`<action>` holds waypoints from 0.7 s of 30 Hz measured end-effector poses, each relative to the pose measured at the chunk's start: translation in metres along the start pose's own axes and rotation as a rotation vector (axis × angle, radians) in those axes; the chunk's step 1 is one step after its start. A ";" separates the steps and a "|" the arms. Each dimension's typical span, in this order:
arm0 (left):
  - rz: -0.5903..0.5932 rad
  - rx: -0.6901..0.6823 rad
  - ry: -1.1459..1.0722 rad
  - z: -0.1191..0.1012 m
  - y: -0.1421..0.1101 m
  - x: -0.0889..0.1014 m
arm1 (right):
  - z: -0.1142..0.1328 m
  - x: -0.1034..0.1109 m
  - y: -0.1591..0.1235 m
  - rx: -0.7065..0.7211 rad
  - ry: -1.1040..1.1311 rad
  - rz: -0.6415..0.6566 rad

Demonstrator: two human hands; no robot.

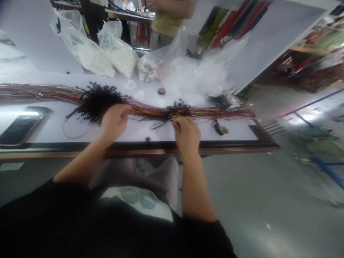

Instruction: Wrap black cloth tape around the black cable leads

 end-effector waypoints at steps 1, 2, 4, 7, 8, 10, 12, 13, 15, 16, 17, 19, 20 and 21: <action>-0.006 0.001 -0.079 -0.008 0.001 0.000 | 0.004 0.005 0.000 0.059 0.042 0.022; 0.033 0.008 -0.179 -0.016 0.002 0.000 | 0.008 0.008 0.000 0.116 0.083 0.043; 0.268 0.050 -0.423 -0.031 0.000 -0.006 | 0.016 0.013 -0.001 0.203 0.150 0.070; 0.643 0.256 -0.766 -0.043 -0.011 -0.021 | 0.023 0.014 -0.004 0.250 0.193 0.070; 0.687 0.341 -0.856 -0.044 -0.015 -0.025 | 0.023 0.013 -0.006 0.249 0.196 0.064; 0.688 0.485 -1.004 -0.041 -0.023 -0.034 | 0.022 0.011 -0.008 0.240 0.205 0.056; 0.676 0.566 -1.108 -0.037 -0.029 -0.040 | 0.020 0.008 -0.011 0.230 0.238 0.042; 0.686 0.593 -1.141 -0.035 -0.031 -0.042 | 0.019 0.007 -0.012 0.224 0.268 0.032; 0.722 0.631 -1.170 -0.034 -0.036 -0.044 | 0.017 0.005 -0.013 0.201 0.335 0.022; 0.735 0.642 -1.166 -0.035 -0.038 -0.045 | 0.016 0.003 -0.013 0.182 0.369 0.030; 0.743 0.652 -1.152 -0.035 -0.039 -0.046 | 0.014 0.002 -0.014 0.158 0.401 0.046; 0.736 0.657 -1.114 -0.036 -0.041 -0.047 | 0.007 -0.002 -0.014 0.088 0.465 0.105; 0.717 0.655 -1.099 -0.036 -0.042 -0.048 | 0.002 -0.003 -0.014 0.037 0.505 0.138; 0.692 0.652 -1.091 -0.036 -0.042 -0.048 | -0.006 -0.004 -0.014 -0.025 0.548 0.153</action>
Point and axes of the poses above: each hand's wrist, its own y-axis towards the middle knuckle, its own x-axis out of the back of the hand, z = x × y, the point moved 2 cm from there along y, towards the middle knuckle, and after that the axes turned 4 degrees about -z, right-handed, at the moved point
